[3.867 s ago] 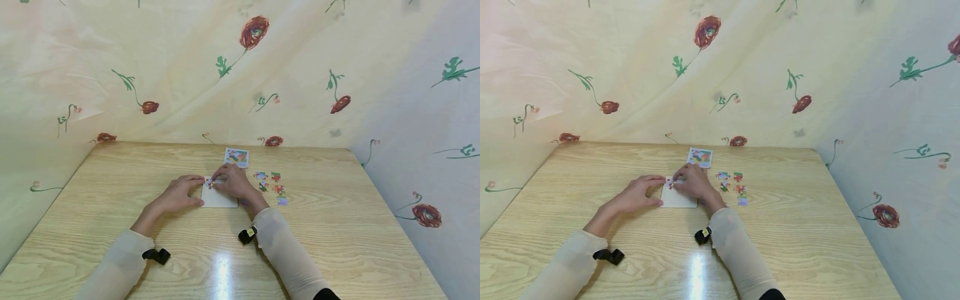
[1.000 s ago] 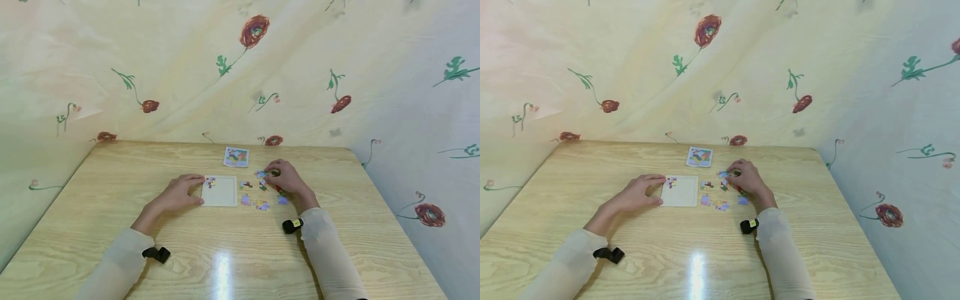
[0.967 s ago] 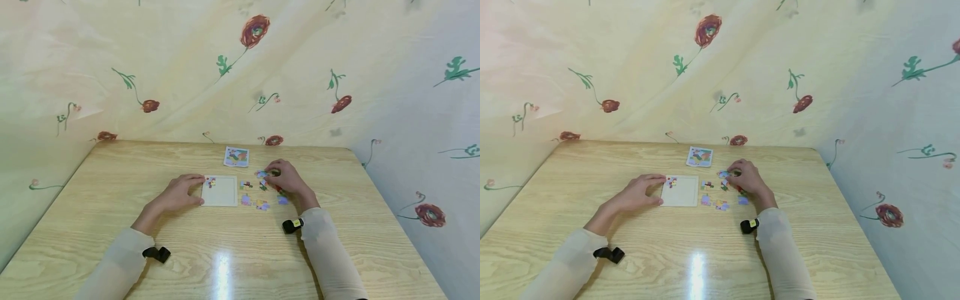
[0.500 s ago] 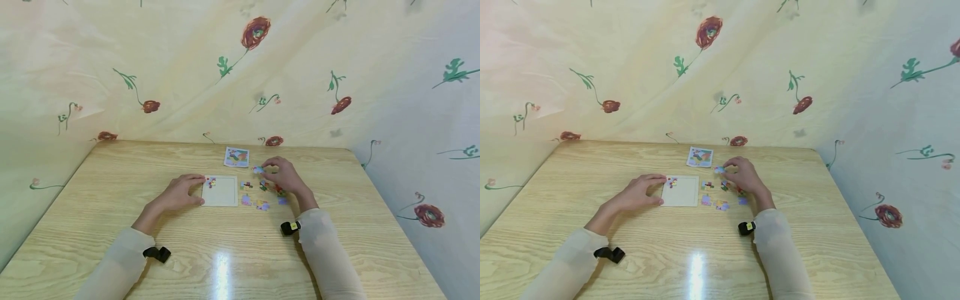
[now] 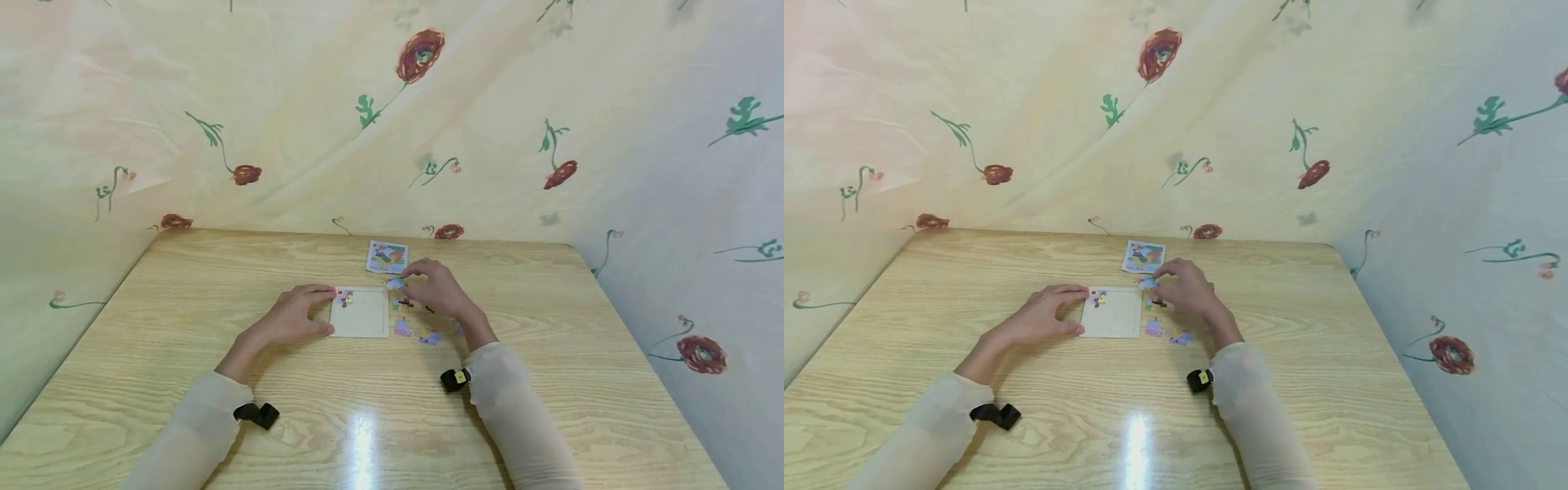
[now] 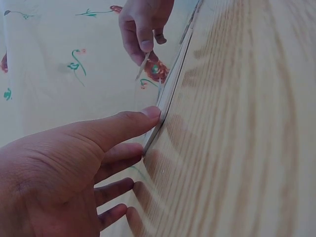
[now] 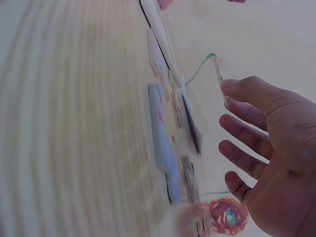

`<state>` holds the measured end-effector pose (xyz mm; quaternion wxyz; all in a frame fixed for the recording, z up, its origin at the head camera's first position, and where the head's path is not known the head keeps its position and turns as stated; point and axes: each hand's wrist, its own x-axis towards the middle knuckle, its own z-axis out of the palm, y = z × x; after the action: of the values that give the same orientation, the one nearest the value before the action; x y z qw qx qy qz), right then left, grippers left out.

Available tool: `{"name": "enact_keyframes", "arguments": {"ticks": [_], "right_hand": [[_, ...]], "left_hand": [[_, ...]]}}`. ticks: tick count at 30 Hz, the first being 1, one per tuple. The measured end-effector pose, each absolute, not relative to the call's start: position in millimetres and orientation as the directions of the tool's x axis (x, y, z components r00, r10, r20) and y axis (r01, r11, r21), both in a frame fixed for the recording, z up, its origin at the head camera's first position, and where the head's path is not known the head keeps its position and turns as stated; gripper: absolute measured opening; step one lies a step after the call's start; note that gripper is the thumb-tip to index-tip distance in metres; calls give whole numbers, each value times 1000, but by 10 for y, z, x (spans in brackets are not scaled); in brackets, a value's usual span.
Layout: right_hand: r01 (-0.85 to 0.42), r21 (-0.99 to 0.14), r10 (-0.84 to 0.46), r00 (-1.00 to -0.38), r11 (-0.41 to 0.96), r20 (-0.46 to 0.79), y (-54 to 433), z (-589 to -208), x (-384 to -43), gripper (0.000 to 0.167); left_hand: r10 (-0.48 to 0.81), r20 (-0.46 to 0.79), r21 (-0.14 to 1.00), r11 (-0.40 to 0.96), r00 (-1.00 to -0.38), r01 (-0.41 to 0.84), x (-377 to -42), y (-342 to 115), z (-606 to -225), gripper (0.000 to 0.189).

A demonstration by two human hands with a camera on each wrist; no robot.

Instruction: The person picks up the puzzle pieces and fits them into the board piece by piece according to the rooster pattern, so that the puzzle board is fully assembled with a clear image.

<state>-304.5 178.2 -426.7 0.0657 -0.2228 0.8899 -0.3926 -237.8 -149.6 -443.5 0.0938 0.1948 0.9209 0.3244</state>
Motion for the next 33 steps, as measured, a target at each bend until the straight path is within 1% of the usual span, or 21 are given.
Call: {"name": "enact_keyframes", "arguments": {"ticks": [6, 12, 19, 26, 33], "right_hand": [[-337, -741, -461, -886, 580, 43, 1611, -4254, -3029, 24], [-365, -731, -491, -870, 577, 47, 1448, -4279, -3034, 24], [-340, -766, -510, -860, 545, 19, 1303, -4319, -2996, 23], [-387, -739, -539, -842, 552, 38, 1203, -4420, -3034, 22], [-411, -709, -541, -840, 573, 50, 1178, -4476, -3051, 23]], "left_hand": [[415, -46, 635, 714, -909, 294, -2390, -1480, -4446, 70], [420, -46, 633, 714, -906, 299, -2391, -1483, -4422, 71], [426, -40, 630, 713, -904, 308, -2379, -1500, -4404, 69], [427, -41, 625, 717, -903, 310, -2374, -1507, -4418, 69], [422, -41, 634, 712, -906, 303, -2375, -1504, -4409, 69]]}}
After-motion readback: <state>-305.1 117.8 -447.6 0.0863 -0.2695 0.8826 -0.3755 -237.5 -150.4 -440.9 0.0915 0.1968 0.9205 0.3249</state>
